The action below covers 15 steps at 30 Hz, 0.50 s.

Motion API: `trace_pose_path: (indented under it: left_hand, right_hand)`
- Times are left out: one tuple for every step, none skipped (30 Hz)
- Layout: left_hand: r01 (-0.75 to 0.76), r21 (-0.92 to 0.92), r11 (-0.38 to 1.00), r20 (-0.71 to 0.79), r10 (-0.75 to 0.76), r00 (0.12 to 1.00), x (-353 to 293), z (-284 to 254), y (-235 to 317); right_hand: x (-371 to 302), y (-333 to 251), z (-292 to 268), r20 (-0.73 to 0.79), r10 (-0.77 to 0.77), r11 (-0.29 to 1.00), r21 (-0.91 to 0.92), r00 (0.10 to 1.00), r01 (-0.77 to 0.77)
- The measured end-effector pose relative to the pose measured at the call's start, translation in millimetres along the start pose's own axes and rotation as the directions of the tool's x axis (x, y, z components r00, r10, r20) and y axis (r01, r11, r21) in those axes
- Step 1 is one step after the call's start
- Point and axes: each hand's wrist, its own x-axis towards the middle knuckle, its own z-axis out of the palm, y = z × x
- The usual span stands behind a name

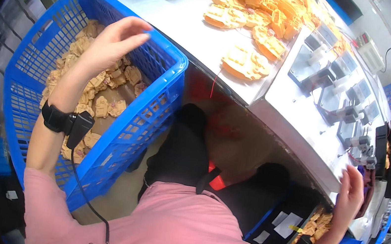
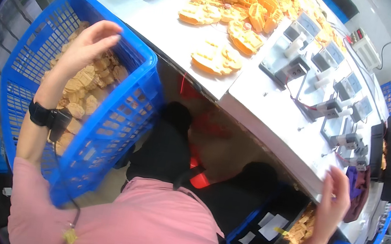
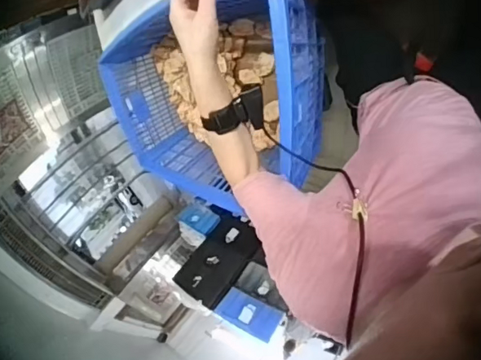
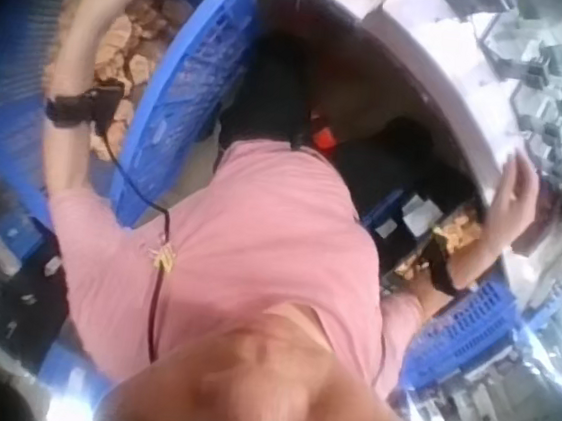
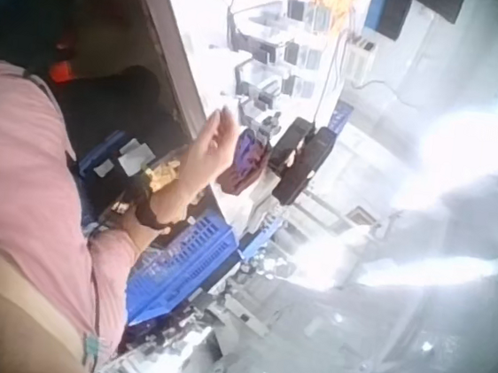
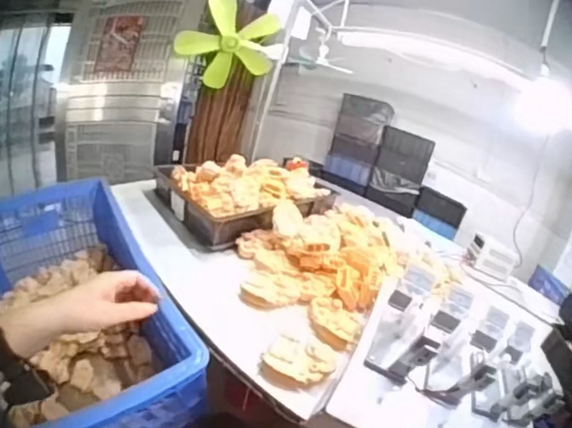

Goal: Assemble plastic toy components by attaching small parts onto an assembly jig.

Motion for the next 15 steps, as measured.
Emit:
trace_pose_path:
  left_hand:
    - [-0.016,0.068,0.998,0.098,0.01,0.995,8.5,5.8,0.5]
    - [-0.109,0.169,0.979,0.171,0.08,0.982,17.5,22.0,10.7]
    - [-0.223,0.253,0.941,0.256,0.158,0.954,33.3,42.0,27.5]
    - [-0.376,0.255,0.891,0.292,0.299,0.908,47.9,61.9,29.9]
    - [-0.508,0.271,0.817,0.321,0.421,0.848,59.1,77.0,30.1]
    - [-0.617,0.234,0.751,0.315,0.542,0.779,79.3,100.7,30.5]
    - [-0.708,0.212,0.673,0.306,0.643,0.702,93.2,117.5,35.6]
    - [-0.719,0.203,0.664,0.298,0.658,0.692,106.0,130.0,47.0]
    - [-0.591,0.236,0.772,0.463,0.445,0.766,116.7,140.9,58.8]
    - [-0.449,0.301,0.841,0.601,0.198,0.774,123.7,147.1,66.4]
    - [-0.463,0.296,0.836,0.604,0.212,0.769,127.2,149.6,69.8]
    - [-0.479,0.368,0.797,0.628,0.166,0.76,130.1,153.5,73.8]
    - [-0.494,0.44,0.75,0.648,0.116,0.753,131.9,155.7,78.3]
    - [-0.481,0.454,0.75,0.662,0.078,0.746,133.2,153.0,83.1]
    - [-0.505,0.446,0.739,0.679,0.088,0.728,136.9,156.0,77.9]
  right_hand:
    - [10.5,-28.0,18.7,0.043,-0.088,0.996,0.009,0.995,0.088]
    - [19.0,-47.2,37.2,0.078,-0.123,0.992,0.011,0.989,0.122]
    - [25.1,-70.2,47.8,0.086,-0.137,0.99,-0.024,0.987,0.139]
    - [33.1,-82.4,60.0,0.085,-0.25,0.968,0.017,0.965,0.249]
    - [37.9,-96.9,67.1,0.096,-0.275,0.961,0.001,0.957,0.276]
    - [44.2,-102.2,71.8,0.081,-0.293,0.956,0.023,0.953,0.292]
    - [50.0,-104.2,78.0,0.072,-0.315,0.949,0.059,0.946,0.311]
    - [54.8,-105.4,83.4,0.044,-0.311,0.949,0.074,0.949,0.308]
    - [58.3,-106.0,87.8,0.014,-0.307,0.948,0.092,0.952,0.304]
    - [61.2,-106.5,91.1,0.012,-0.295,0.945,0.151,0.955,0.29]
    - [63.5,-106.6,95.4,0.003,-0.277,0.943,0.193,0.961,0.272]
    - [64.1,-105.5,98.2,-0.008,-0.27,0.942,0.204,0.963,0.266]
    - [64.8,-104.6,100.2,-0.019,-0.261,0.941,0.22,0.965,0.259]
    - [66.2,-103.6,101.1,-0.018,-0.253,0.941,0.226,0.967,0.251]
    - [67.7,-100.2,102.8,-0.02,-0.228,0.942,0.247,0.973,0.226]
